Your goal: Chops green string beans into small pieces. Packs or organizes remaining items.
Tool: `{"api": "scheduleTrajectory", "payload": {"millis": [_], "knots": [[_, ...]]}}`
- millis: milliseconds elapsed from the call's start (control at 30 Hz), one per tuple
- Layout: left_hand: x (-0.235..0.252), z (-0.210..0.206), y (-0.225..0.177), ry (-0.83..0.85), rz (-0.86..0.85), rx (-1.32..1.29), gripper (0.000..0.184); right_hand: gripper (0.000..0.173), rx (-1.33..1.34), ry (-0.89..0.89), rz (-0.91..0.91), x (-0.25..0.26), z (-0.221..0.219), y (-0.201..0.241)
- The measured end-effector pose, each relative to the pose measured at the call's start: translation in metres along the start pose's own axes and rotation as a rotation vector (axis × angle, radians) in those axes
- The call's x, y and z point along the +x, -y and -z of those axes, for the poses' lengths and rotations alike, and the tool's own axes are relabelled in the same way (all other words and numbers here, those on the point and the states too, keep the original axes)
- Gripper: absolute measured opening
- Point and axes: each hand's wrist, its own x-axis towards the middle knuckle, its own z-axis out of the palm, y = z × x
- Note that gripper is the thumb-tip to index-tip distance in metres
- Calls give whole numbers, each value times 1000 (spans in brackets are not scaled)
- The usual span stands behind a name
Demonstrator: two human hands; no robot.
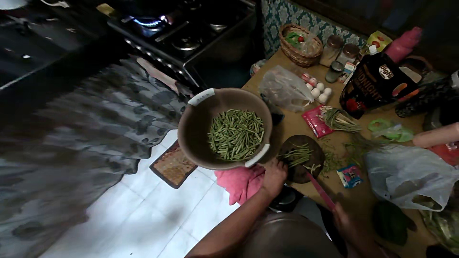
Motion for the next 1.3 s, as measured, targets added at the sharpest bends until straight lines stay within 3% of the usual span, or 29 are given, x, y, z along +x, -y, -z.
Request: {"api": "scheduleTrajectory", "payload": {"millis": [267,467,733,1100,1300], "knots": [[-2,12,3,149,88,-62,30,40,42,50,-43,2,13,9],[-23,9,14,89,78,-70,32,41,-23,99,-92,3,28,25],[-20,9,15,125,80,-62,31,36,-73,50,-39,10,27,39],[-18,10,13,190,-33,-96,29,40,-48,111,-120,0,40,49],[-15,10,8,191,16,-202,31,37,-35,17,-12,-13,19,41]]}}
